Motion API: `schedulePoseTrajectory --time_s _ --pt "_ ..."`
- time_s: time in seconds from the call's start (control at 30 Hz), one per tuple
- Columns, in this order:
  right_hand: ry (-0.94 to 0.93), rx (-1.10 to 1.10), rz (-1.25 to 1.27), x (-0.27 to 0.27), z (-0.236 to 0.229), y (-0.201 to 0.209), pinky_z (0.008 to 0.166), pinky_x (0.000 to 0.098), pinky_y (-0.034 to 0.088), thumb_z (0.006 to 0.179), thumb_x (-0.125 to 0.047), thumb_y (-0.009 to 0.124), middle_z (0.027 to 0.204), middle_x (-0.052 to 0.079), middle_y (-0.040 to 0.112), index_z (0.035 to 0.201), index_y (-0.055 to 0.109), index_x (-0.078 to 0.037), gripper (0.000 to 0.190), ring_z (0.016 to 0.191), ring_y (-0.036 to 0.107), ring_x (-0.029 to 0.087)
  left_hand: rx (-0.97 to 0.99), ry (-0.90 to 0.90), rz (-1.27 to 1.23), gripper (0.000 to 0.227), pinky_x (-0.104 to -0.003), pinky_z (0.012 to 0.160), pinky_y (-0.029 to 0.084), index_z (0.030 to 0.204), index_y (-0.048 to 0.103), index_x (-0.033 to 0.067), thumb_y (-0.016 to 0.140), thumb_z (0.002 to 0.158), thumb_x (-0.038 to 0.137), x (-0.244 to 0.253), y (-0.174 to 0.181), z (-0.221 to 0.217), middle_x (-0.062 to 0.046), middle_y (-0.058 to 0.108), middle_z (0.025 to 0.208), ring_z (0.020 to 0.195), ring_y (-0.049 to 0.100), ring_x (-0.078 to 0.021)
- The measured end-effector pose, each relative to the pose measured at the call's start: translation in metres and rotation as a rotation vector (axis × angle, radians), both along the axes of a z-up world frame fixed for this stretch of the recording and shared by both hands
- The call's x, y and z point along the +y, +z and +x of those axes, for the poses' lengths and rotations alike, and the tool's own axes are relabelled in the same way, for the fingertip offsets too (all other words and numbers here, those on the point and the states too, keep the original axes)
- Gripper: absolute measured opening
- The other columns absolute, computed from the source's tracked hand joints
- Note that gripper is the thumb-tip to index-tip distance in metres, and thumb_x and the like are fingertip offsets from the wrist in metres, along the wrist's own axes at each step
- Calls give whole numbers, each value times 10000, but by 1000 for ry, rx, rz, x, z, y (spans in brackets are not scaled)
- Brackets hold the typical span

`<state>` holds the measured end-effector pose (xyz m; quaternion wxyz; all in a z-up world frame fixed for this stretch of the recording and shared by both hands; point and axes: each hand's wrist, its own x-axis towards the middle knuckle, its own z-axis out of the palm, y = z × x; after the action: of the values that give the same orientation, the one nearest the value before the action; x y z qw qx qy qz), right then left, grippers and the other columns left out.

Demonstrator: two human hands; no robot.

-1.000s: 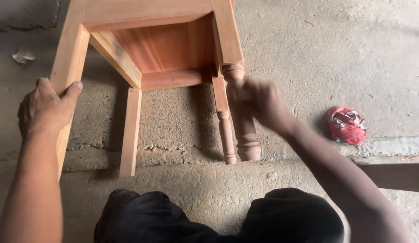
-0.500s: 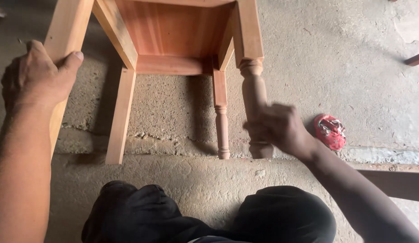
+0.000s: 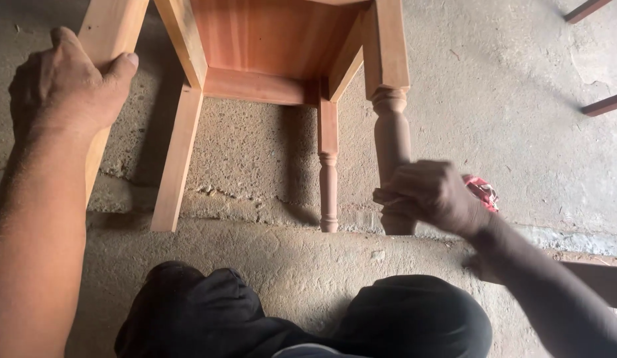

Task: The person sands the wooden legs of a small chair with sandpaper.

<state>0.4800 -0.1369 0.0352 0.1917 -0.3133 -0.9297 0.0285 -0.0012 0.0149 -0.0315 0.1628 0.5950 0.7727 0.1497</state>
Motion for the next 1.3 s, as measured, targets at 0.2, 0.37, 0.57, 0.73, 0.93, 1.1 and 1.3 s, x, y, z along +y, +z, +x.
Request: schedulePoseTrajectory --time_s 0.2,0.37,0.57,0.73,0.93,1.1,1.3 --pt "-127 -136 75 84 0 5 437 304 486 1004 -174 763 700 76 697 858 690 -40 211 510 622 136 -59 27 20 989 -607 1039 455 1638 148 8 617 1032 633 -2 7 2 -312 411 1505 1368 474 -455" --pt "-141 -36 -29 32 1 -12 468 272 494 1074 -154 676 777 94 704 970 682 -27 164 583 661 125 -61 0 -4 963 -628 1058 445 1647 151 28 598 1049 637 8 -21 -6 -310 422 1511 1398 468 -448" --pt "-236 -953 -34 65 -29 7 472 322 521 1046 -390 592 747 61 713 947 689 -124 300 513 694 153 -92 -58 96 966 -632 1076 378 1641 116 16 618 1040 582 -2 -6 -2 -321 325 1570 1426 368 -481" --pt "-211 -881 -110 58 -48 -1 648 343 600 897 -265 737 800 11 738 917 688 -146 131 825 750 170 -142 -51 90 924 -587 1119 397 1623 162 50 663 1034 556 -4 -8 -2 -294 361 1561 1423 413 -445" --pt "-341 -1221 -193 51 -72 25 529 282 595 941 -193 709 727 24 717 1061 656 -98 162 653 745 153 -92 -116 141 741 -593 1173 386 1560 306 80 619 1066 536 3 -20 -10 -267 406 1569 1478 417 -443" --pt "-322 -1202 -354 39 -75 35 548 325 603 964 -265 680 721 28 700 1097 658 -141 184 636 725 166 -144 -61 74 830 -601 1121 344 1603 224 75 653 1063 537 -8 -12 -3 -281 314 1582 1448 334 -455" --pt "-467 -628 -417 3 -35 31 611 323 602 943 -267 732 762 70 739 995 692 -109 171 654 734 179 -105 -107 145 728 -599 1070 415 1574 321 62 592 1082 525 -6 -2 -4 -283 438 1485 1371 461 -438"
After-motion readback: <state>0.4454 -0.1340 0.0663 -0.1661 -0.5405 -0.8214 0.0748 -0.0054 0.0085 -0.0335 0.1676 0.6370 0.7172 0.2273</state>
